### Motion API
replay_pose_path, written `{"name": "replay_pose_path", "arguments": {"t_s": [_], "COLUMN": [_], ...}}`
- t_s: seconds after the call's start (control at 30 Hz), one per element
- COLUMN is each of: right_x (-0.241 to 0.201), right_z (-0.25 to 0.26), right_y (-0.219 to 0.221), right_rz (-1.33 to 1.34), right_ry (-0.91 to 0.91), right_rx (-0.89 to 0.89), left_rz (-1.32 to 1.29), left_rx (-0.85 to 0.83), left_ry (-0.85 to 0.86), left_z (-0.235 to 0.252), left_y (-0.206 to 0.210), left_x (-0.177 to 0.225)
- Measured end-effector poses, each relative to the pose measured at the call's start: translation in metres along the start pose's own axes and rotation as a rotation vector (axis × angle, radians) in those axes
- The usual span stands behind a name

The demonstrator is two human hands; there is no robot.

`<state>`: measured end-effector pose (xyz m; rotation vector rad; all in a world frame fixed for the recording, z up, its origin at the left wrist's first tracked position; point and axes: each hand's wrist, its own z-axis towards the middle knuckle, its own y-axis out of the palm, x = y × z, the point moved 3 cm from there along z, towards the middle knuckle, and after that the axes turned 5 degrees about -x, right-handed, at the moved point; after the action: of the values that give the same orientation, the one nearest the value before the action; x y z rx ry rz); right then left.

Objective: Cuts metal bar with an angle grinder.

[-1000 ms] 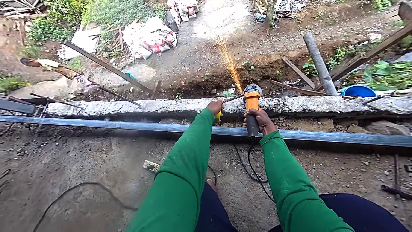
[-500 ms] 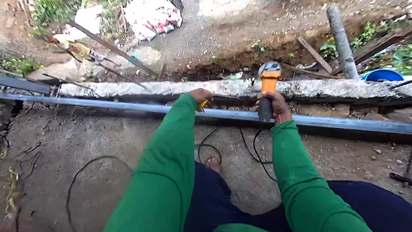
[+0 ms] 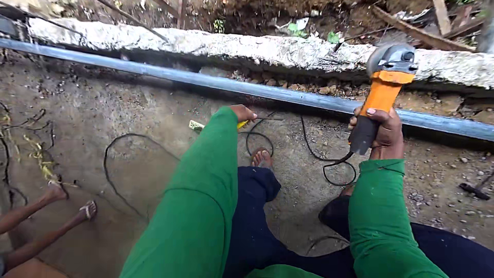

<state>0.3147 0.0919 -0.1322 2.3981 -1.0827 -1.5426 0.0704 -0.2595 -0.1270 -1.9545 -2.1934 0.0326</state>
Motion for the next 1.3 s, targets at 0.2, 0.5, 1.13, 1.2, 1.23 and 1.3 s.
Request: {"name": "replay_pose_path", "arguments": {"t_s": [0.2,0.5,1.13,1.2,1.23,1.3], "right_x": [0.006,-0.045,-0.144,-0.144,-0.144,-0.143], "right_z": [-0.027,-0.069,-0.085,-0.082,-0.08,-0.076], "right_y": [0.04,0.106,0.322,0.355,0.37,0.398], "right_rz": [-0.029,-0.047,-0.433,-0.479,-0.492,-0.502], "right_ry": [0.105,0.299,0.531,0.551,0.563,0.576], "right_rx": [-0.079,-0.233,-0.345,-0.327,-0.316,-0.315], "left_rz": [-0.27,-0.702,-0.888,-1.077,-1.166,-1.315], "left_rx": [0.004,0.21,-0.146,-0.128,-0.136,-0.166], "left_ry": [-0.057,-0.298,-0.687,-0.739,-0.748,-0.741], "left_z": [-0.019,-0.126,-0.313,-0.321,-0.323,-0.329], "left_y": [0.023,0.146,0.335,0.322,0.318,0.31], "left_x": [-0.062,-0.235,-0.355,-0.356,-0.356,-0.358]}}
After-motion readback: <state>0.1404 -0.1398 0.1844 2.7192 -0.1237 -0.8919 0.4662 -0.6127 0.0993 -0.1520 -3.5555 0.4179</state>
